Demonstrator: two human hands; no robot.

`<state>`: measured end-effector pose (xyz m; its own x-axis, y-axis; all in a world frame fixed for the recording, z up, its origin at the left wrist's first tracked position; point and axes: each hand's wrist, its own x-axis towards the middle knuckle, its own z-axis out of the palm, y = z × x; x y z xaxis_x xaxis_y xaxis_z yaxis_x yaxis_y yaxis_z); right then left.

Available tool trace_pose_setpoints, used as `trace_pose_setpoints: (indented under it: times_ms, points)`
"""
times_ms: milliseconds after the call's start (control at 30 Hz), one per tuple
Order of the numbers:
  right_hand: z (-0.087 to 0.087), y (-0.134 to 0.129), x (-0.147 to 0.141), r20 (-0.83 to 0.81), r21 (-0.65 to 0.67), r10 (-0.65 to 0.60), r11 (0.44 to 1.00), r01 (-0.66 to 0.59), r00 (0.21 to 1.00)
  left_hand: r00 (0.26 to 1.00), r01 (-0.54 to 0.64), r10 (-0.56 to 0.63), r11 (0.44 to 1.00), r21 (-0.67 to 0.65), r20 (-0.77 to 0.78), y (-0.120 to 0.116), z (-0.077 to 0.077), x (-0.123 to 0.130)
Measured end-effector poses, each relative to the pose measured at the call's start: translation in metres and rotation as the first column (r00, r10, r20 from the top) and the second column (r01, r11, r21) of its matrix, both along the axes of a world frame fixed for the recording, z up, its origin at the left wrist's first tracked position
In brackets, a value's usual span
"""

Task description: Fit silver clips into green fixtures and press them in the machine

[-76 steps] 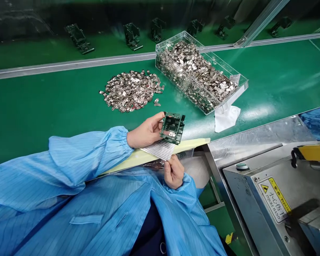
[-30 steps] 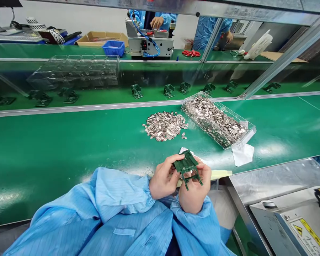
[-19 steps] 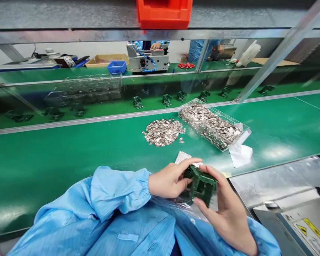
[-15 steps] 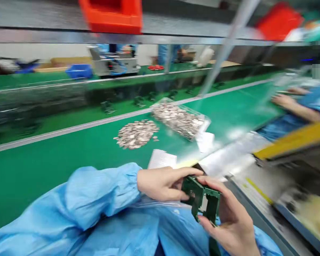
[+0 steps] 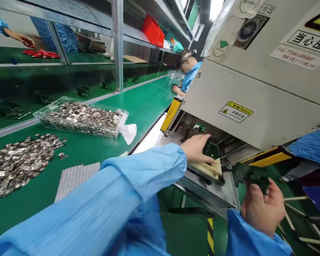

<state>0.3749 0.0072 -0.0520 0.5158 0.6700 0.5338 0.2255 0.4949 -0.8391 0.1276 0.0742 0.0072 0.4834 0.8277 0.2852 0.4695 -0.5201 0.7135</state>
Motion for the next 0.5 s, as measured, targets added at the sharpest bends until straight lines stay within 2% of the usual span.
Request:
trace_pose_setpoints:
  times_ms: [100,200,267,333,433,500]
  points:
    - [0.012,0.019,0.001,0.066,-0.032,0.093,0.995,-0.091,0.993,0.999,0.015,-0.008,0.990,-0.140,0.052,0.013,0.006,0.014]
    - [0.026,0.039,-0.009,0.216,-0.151,0.237,0.967,-0.207,0.947,0.957,-0.060,0.107,0.982,-0.178,0.269,0.009,0.007,-0.001]
    - [0.034,0.052,-0.021,0.313,-0.247,0.358,0.925,-0.289,0.879,0.897,-0.054,0.142,0.975,-0.216,0.418,-0.005,0.004,-0.028]
    - [0.042,0.063,-0.034,0.393,-0.352,0.484,0.865,-0.358,0.782,0.876,-0.010,0.131,0.967,-0.255,0.465,-0.028,-0.001,-0.066]
    - [0.052,0.071,-0.048,0.477,-0.504,0.619,0.774,-0.383,0.623,0.937,-0.020,0.142,0.934,-0.357,0.320,-0.072,-0.015,-0.122]
    - [0.054,0.070,-0.048,0.518,-0.547,0.639,0.759,-0.354,0.569,0.958,-0.057,0.174,0.894,-0.445,0.226,-0.098,-0.029,-0.146]
